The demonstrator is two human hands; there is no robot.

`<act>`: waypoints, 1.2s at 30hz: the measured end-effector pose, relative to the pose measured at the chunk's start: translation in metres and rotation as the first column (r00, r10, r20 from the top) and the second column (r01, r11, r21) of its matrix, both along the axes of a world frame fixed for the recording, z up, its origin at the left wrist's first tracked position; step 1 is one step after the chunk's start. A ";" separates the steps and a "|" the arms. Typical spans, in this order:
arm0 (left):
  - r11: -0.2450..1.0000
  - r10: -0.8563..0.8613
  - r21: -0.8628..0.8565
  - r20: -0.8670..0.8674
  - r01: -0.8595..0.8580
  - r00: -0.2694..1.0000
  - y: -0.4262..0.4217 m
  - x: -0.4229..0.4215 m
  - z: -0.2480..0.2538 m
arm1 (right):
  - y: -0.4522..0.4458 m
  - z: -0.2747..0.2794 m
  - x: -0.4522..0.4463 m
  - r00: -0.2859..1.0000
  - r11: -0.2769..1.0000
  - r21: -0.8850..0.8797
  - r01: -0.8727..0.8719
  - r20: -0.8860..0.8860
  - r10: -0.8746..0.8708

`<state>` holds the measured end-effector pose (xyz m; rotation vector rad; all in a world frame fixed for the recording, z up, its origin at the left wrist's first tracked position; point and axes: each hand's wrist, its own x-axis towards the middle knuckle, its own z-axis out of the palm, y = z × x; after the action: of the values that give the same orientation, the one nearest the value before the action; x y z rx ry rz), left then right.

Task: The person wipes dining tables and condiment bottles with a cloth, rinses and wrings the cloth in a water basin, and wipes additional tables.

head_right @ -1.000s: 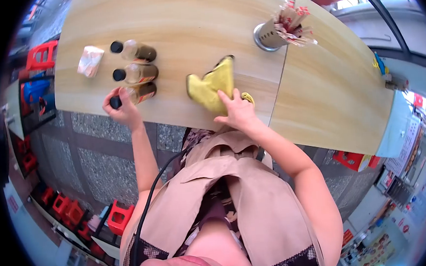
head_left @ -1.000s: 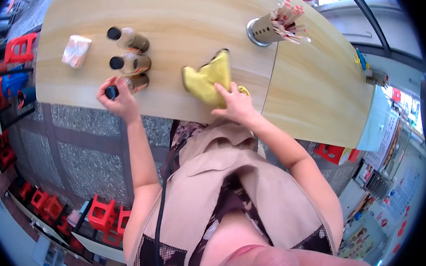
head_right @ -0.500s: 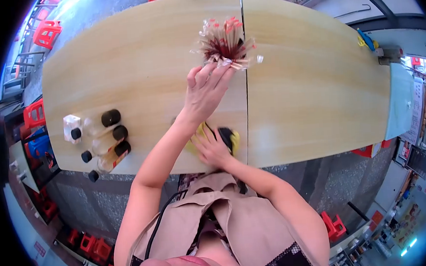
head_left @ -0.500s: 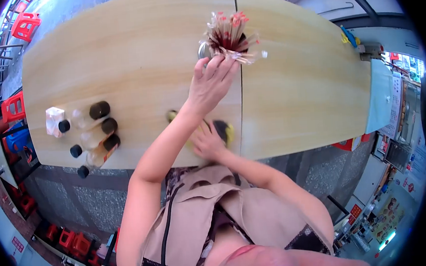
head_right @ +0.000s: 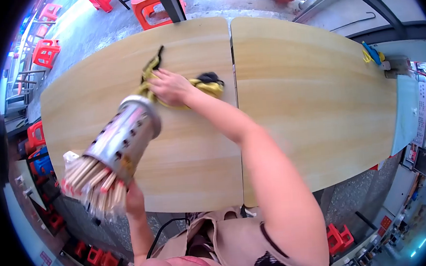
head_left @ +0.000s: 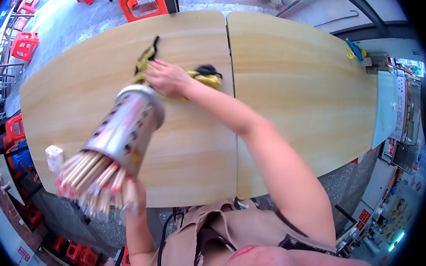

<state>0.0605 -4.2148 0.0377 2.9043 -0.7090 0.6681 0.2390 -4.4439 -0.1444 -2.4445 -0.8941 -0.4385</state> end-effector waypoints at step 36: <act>0.966 0.187 -0.173 -0.057 -0.194 0.981 0.053 -0.069 -0.004 | 0.137 -0.003 -0.210 0.897 0.848 0.507 0.153 -0.431 0.095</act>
<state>-0.0085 -4.1617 0.0336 2.8321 -0.3472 0.6524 0.0293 -4.3067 -0.1479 -1.9203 -0.4549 -0.0980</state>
